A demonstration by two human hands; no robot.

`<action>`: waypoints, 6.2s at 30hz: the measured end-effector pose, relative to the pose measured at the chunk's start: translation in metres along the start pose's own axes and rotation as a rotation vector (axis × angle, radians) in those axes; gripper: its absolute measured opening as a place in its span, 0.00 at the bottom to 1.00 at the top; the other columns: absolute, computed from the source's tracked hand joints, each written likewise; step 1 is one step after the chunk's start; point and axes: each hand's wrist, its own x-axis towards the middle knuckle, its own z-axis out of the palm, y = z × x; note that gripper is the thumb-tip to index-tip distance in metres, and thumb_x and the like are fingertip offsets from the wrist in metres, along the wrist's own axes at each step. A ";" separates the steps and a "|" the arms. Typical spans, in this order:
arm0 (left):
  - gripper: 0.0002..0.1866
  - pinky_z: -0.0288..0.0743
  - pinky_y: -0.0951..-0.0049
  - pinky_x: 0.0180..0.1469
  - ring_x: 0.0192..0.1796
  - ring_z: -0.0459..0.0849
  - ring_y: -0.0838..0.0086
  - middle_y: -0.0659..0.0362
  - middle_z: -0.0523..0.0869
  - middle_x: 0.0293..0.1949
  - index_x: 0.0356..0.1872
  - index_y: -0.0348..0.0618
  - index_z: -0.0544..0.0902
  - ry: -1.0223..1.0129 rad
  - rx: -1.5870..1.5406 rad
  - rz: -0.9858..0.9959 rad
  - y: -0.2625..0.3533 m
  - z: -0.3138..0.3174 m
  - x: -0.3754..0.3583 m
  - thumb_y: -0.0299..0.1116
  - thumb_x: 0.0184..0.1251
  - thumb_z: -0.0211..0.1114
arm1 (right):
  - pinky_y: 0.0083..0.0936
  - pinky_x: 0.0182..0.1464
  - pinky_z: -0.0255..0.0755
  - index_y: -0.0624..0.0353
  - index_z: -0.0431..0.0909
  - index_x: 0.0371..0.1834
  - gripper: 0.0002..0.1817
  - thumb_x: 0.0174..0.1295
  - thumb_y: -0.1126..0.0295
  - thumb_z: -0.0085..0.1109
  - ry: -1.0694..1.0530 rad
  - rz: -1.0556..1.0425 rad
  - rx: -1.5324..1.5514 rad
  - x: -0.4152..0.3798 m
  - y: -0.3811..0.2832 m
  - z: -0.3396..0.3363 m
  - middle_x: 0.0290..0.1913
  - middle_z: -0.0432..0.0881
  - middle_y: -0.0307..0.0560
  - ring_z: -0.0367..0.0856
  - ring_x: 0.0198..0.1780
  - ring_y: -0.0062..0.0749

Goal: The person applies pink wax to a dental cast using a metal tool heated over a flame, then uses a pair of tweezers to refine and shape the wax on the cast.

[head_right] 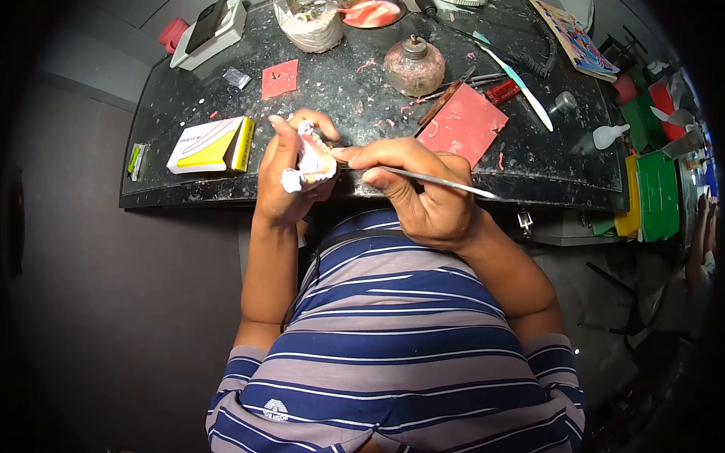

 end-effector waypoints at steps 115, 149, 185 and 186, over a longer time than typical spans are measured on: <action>0.57 0.76 0.76 0.42 0.35 0.82 0.75 0.55 0.87 0.35 0.50 0.29 0.84 -0.025 -0.199 0.112 -0.019 -0.008 -0.001 0.74 0.76 0.17 | 0.44 0.59 0.83 0.69 0.86 0.42 0.08 0.60 0.83 0.70 -0.039 -0.327 -0.351 -0.003 0.008 0.028 0.42 0.88 0.57 0.87 0.58 0.63; 0.64 0.70 0.83 0.37 0.39 0.77 0.83 0.59 0.77 0.52 0.74 0.28 0.67 0.046 0.060 0.251 -0.008 0.014 -0.013 0.77 0.49 0.71 | 0.18 0.39 0.84 0.69 0.79 0.47 0.09 0.76 0.72 0.59 0.336 -0.027 -0.109 0.001 0.027 -0.031 0.39 0.88 0.46 0.91 0.40 0.29; 0.75 0.78 0.76 0.56 0.54 0.82 0.77 0.54 0.81 0.59 0.74 0.26 0.66 0.016 0.054 0.172 -0.004 0.008 -0.013 0.88 0.36 0.62 | 0.34 0.55 0.84 0.69 0.87 0.43 0.06 0.66 0.78 0.66 -0.073 -0.125 -0.194 0.005 0.011 0.003 0.43 0.90 0.56 0.90 0.53 0.48; 0.75 0.77 0.79 0.48 0.47 0.81 0.80 0.56 0.82 0.53 0.74 0.26 0.66 0.000 0.036 0.145 -0.002 0.005 -0.013 0.89 0.36 0.60 | 0.34 0.55 0.84 0.69 0.87 0.43 0.06 0.66 0.78 0.66 -0.074 -0.127 -0.192 0.006 0.011 0.003 0.43 0.90 0.56 0.90 0.53 0.48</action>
